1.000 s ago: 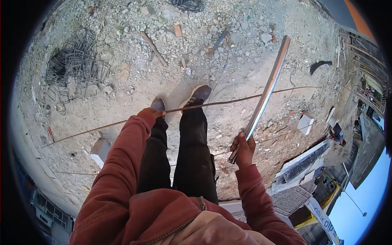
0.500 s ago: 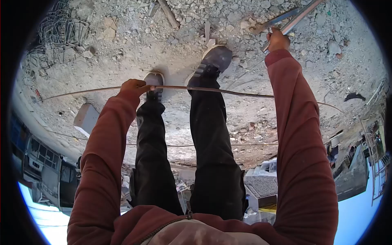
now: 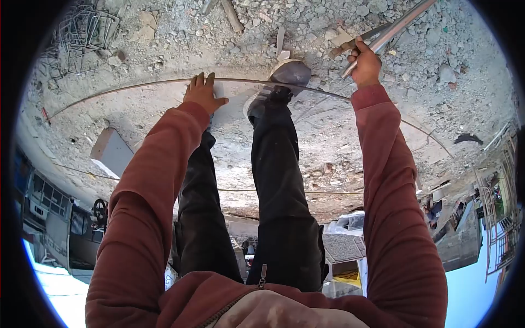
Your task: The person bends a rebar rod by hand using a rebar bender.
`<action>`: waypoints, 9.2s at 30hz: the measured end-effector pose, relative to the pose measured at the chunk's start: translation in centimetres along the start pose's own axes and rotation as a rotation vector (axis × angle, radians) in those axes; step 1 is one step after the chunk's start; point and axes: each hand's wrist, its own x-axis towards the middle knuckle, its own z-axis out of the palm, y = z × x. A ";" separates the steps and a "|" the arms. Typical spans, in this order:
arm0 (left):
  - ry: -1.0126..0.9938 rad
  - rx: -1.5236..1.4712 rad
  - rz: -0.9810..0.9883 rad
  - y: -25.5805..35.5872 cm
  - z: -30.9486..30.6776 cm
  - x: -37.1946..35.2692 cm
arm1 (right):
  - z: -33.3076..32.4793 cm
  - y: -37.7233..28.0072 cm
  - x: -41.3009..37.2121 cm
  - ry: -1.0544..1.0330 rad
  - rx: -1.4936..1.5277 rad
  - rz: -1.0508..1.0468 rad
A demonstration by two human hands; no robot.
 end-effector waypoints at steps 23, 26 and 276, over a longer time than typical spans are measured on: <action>-0.512 -1.285 0.067 -9.4 -17.8 -15.0 | -17.8 -6.4 -26.7 -0.242 -1.648 -0.620; -0.570 -1.249 0.073 -9.5 -19.6 -15.8 | -18.0 -7.7 -26.1 -0.228 -1.662 -0.684; -0.630 -0.246 -0.112 -4.3 -21.4 -51.4 | -45.1 18.0 -97.3 -0.166 0.297 0.502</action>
